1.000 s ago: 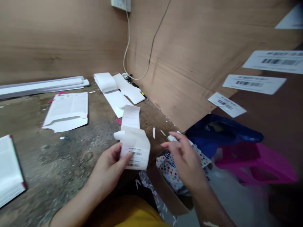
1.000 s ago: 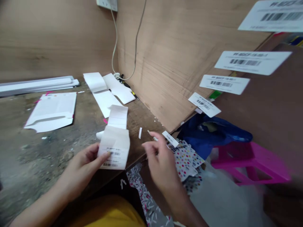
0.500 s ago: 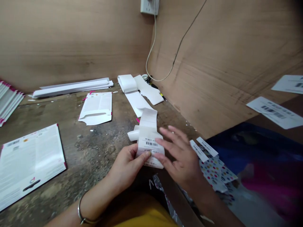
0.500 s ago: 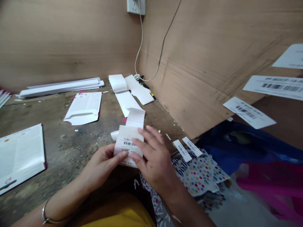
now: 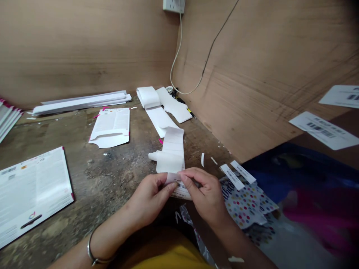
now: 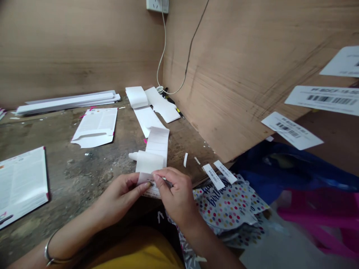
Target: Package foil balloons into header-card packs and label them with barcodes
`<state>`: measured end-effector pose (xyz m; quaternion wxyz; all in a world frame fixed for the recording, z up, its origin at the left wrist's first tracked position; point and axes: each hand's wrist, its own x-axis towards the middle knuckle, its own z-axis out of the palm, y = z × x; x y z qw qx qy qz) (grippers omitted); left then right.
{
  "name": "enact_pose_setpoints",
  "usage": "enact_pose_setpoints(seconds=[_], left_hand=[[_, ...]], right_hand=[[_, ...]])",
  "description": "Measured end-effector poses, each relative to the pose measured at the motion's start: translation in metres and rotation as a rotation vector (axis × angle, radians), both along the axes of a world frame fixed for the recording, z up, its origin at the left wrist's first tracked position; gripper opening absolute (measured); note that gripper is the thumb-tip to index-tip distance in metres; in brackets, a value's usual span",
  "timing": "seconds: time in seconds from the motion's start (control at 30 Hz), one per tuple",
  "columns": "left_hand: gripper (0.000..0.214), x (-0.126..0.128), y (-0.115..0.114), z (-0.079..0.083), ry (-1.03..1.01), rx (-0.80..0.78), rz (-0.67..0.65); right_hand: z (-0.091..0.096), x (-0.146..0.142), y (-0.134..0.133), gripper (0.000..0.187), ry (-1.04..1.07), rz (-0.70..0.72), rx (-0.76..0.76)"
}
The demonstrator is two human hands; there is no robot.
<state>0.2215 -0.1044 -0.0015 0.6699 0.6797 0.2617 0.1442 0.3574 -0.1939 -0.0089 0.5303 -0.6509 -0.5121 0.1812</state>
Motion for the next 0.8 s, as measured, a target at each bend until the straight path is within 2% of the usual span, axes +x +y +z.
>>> enact_pose_setpoints(seconds=[0.1,0.17,0.2,0.23,0.27,0.3,0.33,0.37,0.4,0.43,0.5,0.57,0.63,0.7,0.8], left_hand=[[0.027,0.002,-0.001,-0.001,-0.002,-0.055,-0.039],[0.029,0.002,-0.001,-0.003,0.032,-0.067,-0.047],[0.031,0.001,-0.001,-0.004,0.051,-0.062,-0.031],[0.032,0.000,0.000,-0.006,0.068,-0.053,0.008],[0.033,-0.001,0.001,-0.008,0.081,-0.045,0.069],[0.036,-0.002,0.002,-0.009,0.088,-0.043,0.139],[0.038,-0.002,0.004,-0.011,0.090,-0.049,0.208],[0.041,-0.002,0.006,-0.012,0.089,-0.060,0.263],[0.042,-0.001,0.007,-0.013,0.086,-0.070,0.293],[0.043,-0.001,0.008,-0.014,0.084,-0.078,0.306],[0.042,0.001,0.008,-0.014,0.083,-0.088,0.296],[0.042,0.001,0.006,-0.015,0.086,-0.094,0.277],[0.042,0.000,0.005,-0.016,0.091,-0.106,0.270],[0.042,-0.001,0.005,-0.017,0.089,-0.118,0.267],[0.042,-0.001,0.006,-0.017,0.087,-0.134,0.260]], right_hand=[[-0.005,0.011,0.004,0.014,0.208,-0.179,0.023],[-0.002,0.033,0.002,0.018,0.345,-0.394,0.158],[0.001,0.048,-0.003,0.018,0.331,-0.532,0.262],[0.006,0.062,-0.011,0.017,0.227,-0.676,0.359],[0.010,0.076,-0.022,0.014,0.036,-0.805,0.424],[0.012,0.087,-0.034,0.010,-0.222,-0.884,0.430],[0.013,0.095,-0.046,0.007,-0.498,-0.893,0.386],[0.010,0.100,-0.058,0.007,-0.738,-0.823,0.310],[0.004,0.102,-0.067,0.010,-0.903,-0.696,0.228],[-0.004,0.103,-0.074,0.013,-0.990,-0.555,0.166],[-0.024,0.099,-0.079,0.017,-1.015,-0.364,0.112],[-0.041,0.095,-0.076,0.019,-0.984,-0.328,0.097],[-0.049,0.093,-0.071,0.020,-0.969,-0.308,0.048],[-0.048,0.092,-0.067,0.021,-0.953,-0.242,-0.018],[-0.035,0.093,-0.071,0.022,-0.930,-0.144,-0.150]])
